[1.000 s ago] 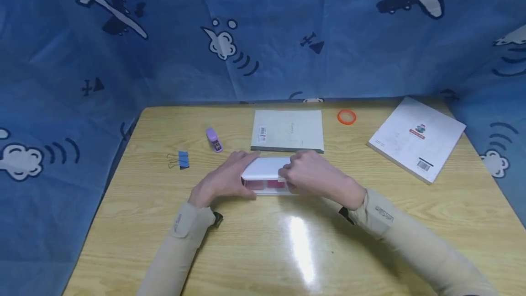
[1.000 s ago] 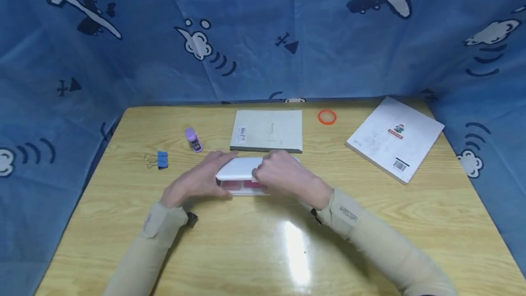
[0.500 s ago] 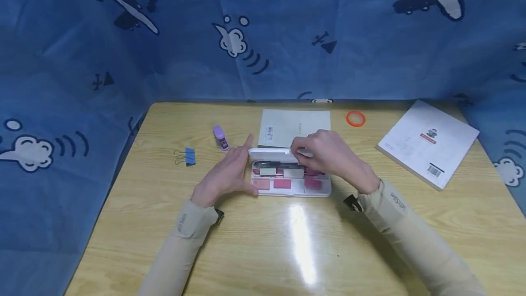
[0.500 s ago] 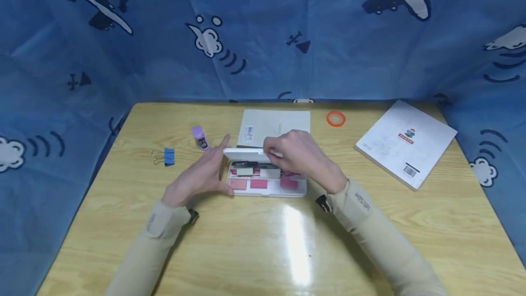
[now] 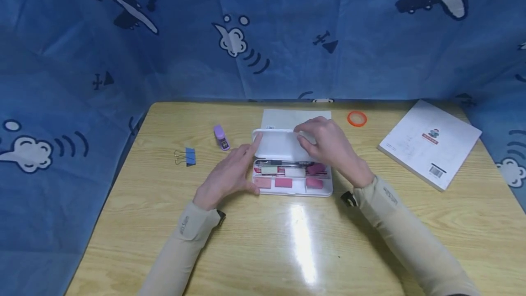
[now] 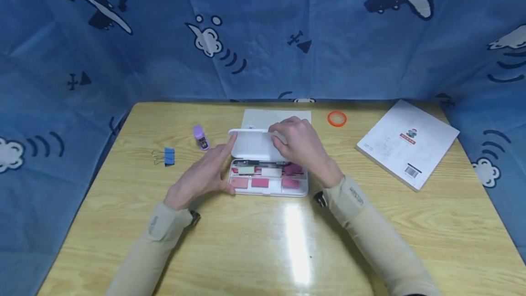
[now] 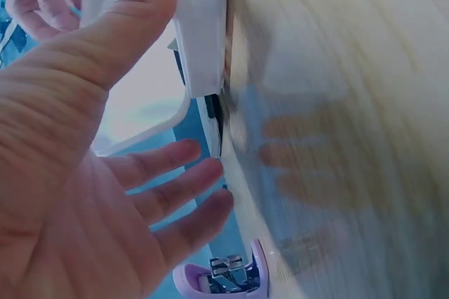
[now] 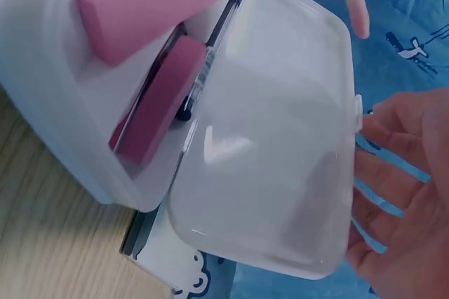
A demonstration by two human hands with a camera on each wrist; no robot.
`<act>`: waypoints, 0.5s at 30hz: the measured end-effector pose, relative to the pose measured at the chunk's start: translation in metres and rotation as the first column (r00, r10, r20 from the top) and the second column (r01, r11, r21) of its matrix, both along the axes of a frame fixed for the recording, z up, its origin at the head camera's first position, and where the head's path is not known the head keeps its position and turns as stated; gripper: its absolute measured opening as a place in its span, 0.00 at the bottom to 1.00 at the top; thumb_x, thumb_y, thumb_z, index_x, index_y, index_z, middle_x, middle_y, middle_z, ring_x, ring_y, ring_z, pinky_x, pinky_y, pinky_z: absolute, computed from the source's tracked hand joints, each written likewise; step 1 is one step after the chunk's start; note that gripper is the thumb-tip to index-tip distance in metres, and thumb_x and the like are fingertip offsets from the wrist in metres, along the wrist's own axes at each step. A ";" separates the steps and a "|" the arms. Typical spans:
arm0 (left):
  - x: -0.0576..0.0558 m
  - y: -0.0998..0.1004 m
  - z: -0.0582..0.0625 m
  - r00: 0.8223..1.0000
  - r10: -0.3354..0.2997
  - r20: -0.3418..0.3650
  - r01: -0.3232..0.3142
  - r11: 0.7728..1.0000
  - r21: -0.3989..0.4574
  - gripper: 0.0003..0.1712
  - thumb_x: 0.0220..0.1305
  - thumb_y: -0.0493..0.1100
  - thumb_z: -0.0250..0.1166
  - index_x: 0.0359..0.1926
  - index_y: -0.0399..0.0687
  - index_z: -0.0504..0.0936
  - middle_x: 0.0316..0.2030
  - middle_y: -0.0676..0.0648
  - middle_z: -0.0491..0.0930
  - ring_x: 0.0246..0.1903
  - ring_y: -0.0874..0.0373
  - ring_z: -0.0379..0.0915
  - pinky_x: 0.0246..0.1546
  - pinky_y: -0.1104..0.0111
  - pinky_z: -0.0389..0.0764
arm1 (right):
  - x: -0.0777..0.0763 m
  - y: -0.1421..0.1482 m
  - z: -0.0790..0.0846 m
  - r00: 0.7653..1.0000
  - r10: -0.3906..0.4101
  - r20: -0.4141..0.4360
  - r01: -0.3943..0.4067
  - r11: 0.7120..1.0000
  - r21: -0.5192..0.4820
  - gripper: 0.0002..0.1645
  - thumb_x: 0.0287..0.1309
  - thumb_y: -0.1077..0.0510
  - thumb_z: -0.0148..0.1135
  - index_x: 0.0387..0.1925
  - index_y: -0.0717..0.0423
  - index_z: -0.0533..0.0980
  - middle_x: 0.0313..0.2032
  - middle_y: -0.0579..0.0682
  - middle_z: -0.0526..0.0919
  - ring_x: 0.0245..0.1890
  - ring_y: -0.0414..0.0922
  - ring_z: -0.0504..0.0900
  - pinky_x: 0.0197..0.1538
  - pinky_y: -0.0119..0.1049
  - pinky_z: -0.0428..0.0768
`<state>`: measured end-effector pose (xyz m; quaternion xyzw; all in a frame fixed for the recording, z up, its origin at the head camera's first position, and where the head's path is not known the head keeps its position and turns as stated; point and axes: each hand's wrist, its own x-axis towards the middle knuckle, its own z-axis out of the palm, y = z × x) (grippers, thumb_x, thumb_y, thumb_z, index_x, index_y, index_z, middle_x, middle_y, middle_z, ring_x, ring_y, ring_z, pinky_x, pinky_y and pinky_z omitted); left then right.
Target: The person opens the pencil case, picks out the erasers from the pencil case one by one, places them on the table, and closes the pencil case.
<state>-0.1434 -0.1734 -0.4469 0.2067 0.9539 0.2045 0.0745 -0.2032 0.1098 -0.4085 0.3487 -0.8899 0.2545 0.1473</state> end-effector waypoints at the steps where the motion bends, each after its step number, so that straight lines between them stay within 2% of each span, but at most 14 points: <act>1: 0.000 0.000 0.000 1.000 -0.002 0.007 0.002 1.000 -0.008 0.87 0.34 0.60 0.85 0.80 0.71 0.26 0.71 0.40 0.66 0.68 0.44 0.66 0.68 0.51 0.72 | -0.002 0.001 -0.001 1.000 0.000 0.005 0.000 1.000 0.006 0.12 0.62 0.60 0.65 0.45 0.58 0.86 0.42 0.55 0.91 0.49 0.58 0.84 0.54 0.55 0.80; 4: 0.001 0.001 0.001 0.999 -0.003 0.044 0.003 1.000 -0.013 0.81 0.38 0.59 0.84 0.81 0.74 0.32 0.72 0.41 0.66 0.67 0.44 0.65 0.68 0.51 0.72 | -0.006 0.003 -0.003 1.000 0.003 0.007 -0.003 0.999 0.033 0.16 0.61 0.64 0.62 0.49 0.59 0.85 0.46 0.56 0.90 0.54 0.60 0.83 0.56 0.57 0.80; 8: 0.001 0.000 0.001 0.995 -0.003 0.100 0.003 1.000 -0.004 0.76 0.41 0.59 0.83 0.82 0.68 0.39 0.74 0.42 0.63 0.71 0.44 0.61 0.72 0.51 0.67 | -0.009 0.003 -0.007 0.999 -0.030 0.018 0.028 0.992 0.119 0.24 0.62 0.68 0.55 0.57 0.56 0.82 0.55 0.59 0.86 0.60 0.62 0.79 0.54 0.63 0.80; 12: -0.002 -0.001 0.000 0.990 0.004 0.138 0.001 0.999 -0.033 0.73 0.42 0.61 0.81 0.82 0.63 0.44 0.73 0.40 0.63 0.73 0.42 0.57 0.74 0.48 0.63 | -0.009 0.004 -0.011 0.990 -0.095 0.103 0.070 0.971 0.228 0.30 0.64 0.69 0.51 0.66 0.50 0.76 0.66 0.62 0.77 0.68 0.63 0.70 0.56 0.68 0.74; 15: -0.004 -0.002 0.000 0.989 0.011 0.149 0.000 0.997 -0.078 0.71 0.42 0.64 0.80 0.81 0.63 0.47 0.73 0.39 0.62 0.73 0.41 0.55 0.73 0.46 0.64 | -0.008 0.005 -0.013 0.979 -0.119 0.165 0.070 0.959 0.273 0.33 0.66 0.68 0.50 0.70 0.48 0.72 0.71 0.63 0.71 0.72 0.63 0.65 0.60 0.68 0.70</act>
